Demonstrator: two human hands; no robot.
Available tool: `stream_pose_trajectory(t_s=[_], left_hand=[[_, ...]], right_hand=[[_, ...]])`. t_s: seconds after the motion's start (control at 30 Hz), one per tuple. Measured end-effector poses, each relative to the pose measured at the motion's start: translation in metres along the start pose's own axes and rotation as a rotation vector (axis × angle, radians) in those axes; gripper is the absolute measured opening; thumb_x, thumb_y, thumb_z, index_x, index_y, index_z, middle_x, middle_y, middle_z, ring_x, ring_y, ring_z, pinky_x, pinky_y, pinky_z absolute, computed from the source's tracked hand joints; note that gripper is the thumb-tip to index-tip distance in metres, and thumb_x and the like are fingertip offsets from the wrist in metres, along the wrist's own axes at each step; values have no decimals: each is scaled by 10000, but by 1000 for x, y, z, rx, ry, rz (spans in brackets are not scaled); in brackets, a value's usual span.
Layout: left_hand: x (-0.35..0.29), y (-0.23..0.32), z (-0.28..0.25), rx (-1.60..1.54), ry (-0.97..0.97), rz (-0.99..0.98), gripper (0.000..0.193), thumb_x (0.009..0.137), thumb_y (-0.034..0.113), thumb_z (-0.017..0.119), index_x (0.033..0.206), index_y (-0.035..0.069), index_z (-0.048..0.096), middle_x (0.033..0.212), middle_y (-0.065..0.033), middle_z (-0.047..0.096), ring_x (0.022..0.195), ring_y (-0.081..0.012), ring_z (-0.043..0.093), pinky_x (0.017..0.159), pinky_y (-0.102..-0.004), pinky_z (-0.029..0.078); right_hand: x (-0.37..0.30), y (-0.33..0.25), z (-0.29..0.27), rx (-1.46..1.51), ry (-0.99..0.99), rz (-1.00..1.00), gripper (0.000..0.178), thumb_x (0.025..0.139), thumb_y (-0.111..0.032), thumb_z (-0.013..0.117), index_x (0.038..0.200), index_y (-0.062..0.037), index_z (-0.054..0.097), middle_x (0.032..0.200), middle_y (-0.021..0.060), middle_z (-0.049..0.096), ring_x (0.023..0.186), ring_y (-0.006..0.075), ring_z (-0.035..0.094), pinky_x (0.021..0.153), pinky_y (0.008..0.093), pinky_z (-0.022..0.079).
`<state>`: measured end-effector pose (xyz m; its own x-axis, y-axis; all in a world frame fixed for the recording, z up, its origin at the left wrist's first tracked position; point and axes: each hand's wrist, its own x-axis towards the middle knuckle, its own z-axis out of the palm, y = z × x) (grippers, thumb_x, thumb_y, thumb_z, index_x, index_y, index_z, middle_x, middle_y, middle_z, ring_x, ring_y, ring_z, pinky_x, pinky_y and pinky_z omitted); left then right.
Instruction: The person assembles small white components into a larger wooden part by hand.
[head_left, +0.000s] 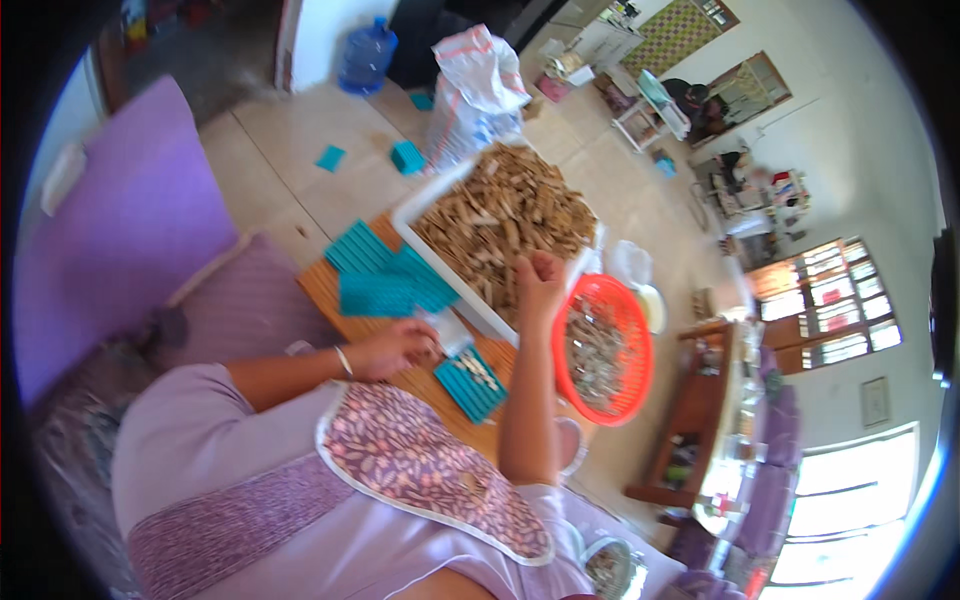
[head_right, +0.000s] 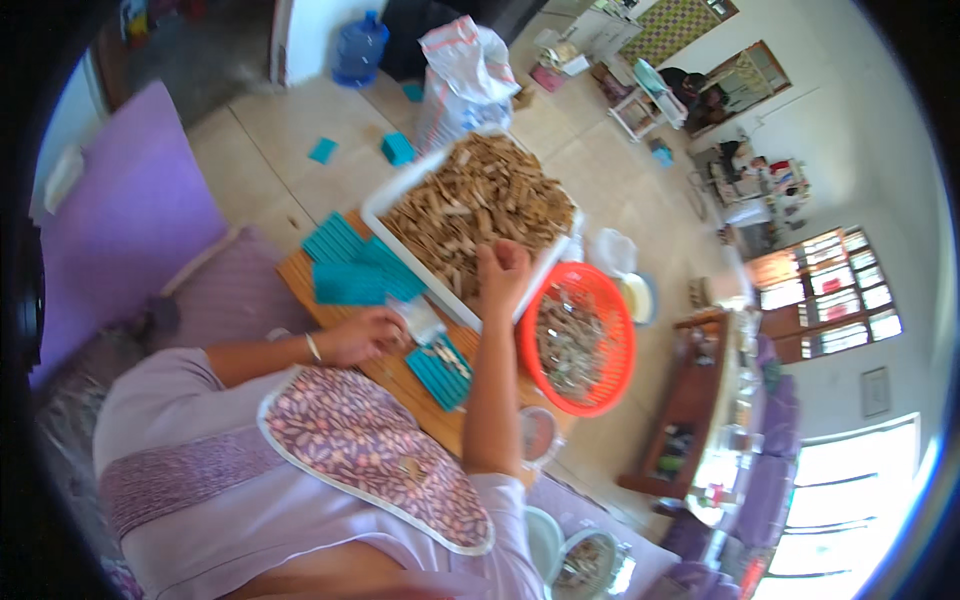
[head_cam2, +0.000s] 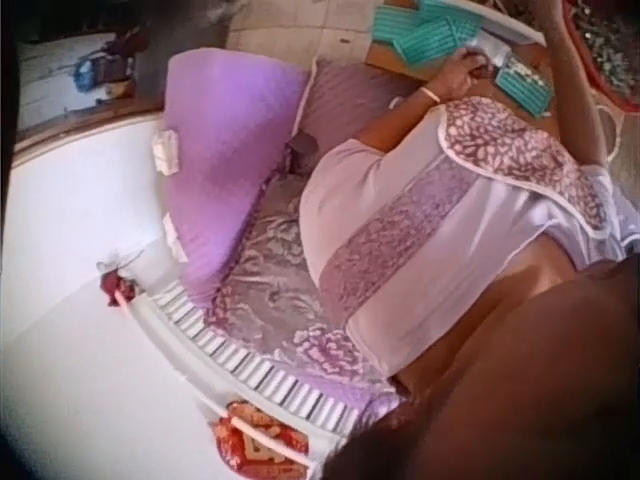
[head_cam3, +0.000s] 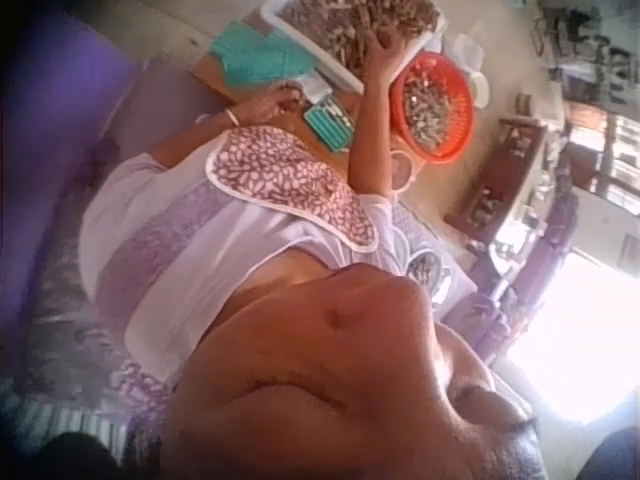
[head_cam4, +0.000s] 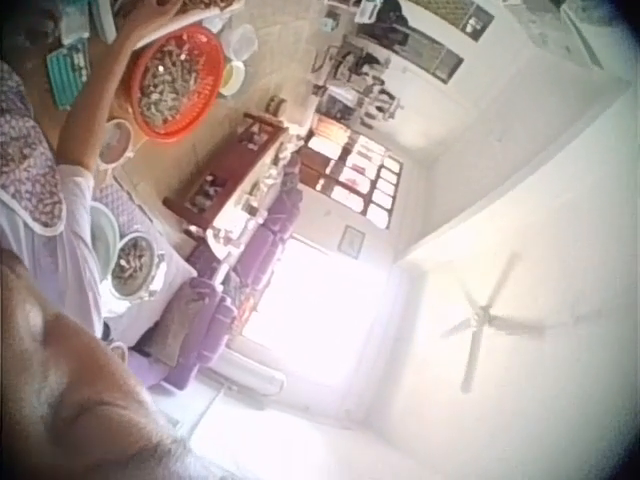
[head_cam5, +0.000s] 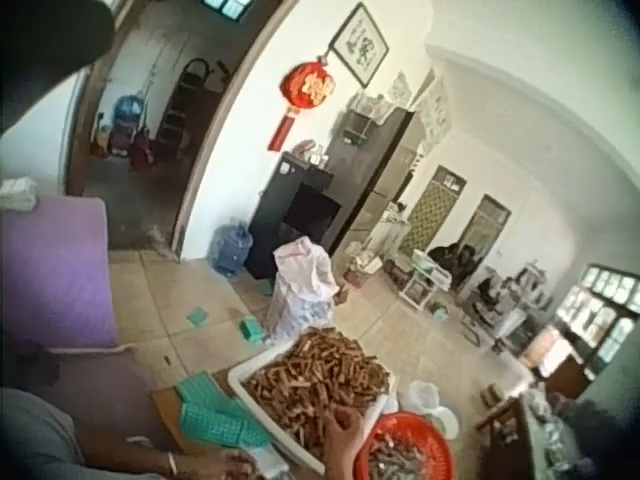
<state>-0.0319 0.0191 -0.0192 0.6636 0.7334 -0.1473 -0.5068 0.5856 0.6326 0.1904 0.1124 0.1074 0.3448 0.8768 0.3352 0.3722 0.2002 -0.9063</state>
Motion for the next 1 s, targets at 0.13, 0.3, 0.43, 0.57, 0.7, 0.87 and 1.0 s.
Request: stream_pose_trajectory(t_s=[0.13,0.3,0.43,0.57,0.7,0.87,1.0], left_hand=[[-6,55,49,-136,16,42,193,917,141,603,1087,69,545,1037,-67,632,944,-159,623,797,-297,531],[7,62,84,-86,-42,174,230,928,134,591,1133,57,523,1104,-67,593,997,-167,601,885,-323,511],[11,52,101,-46,-64,173,249,907,83,611,1137,52,522,1105,-71,589,1021,-169,592,897,-316,505],[15,43,105,69,-75,271,331,868,42,648,1176,30,530,1094,-61,579,1021,-149,584,899,-293,503],[10,45,112,144,-84,340,357,845,70,690,1167,28,539,1074,-51,583,1021,-142,576,922,-290,479],[10,45,117,279,-146,353,347,849,88,696,1161,48,547,1070,-31,586,1002,-124,574,887,-282,488],[13,47,123,304,-195,292,352,839,97,709,1149,45,552,1033,-23,597,964,-119,588,871,-278,496]], right_hand=[[-61,-37,-9,252,-72,192,202,830,-18,688,995,-15,572,845,42,630,710,105,588,650,218,488],[-123,-56,-26,371,-119,241,190,825,21,674,971,-12,556,854,39,631,691,89,581,626,206,482],[-139,-53,-35,248,-102,135,196,840,55,630,1017,-6,572,909,62,645,783,115,622,702,232,519],[-152,-64,-38,307,-30,106,221,832,54,652,1035,5,581,934,53,626,835,124,613,753,235,507],[-164,-62,-40,288,7,57,218,834,41,659,1034,5,582,942,56,617,845,130,609,762,246,511],[-168,-69,-46,147,0,-2,190,802,33,680,976,-7,618,902,60,607,840,143,611,753,265,517],[-170,-77,-54,-4,30,-45,199,772,33,691,957,-12,636,903,86,617,820,187,623,723,287,516]])
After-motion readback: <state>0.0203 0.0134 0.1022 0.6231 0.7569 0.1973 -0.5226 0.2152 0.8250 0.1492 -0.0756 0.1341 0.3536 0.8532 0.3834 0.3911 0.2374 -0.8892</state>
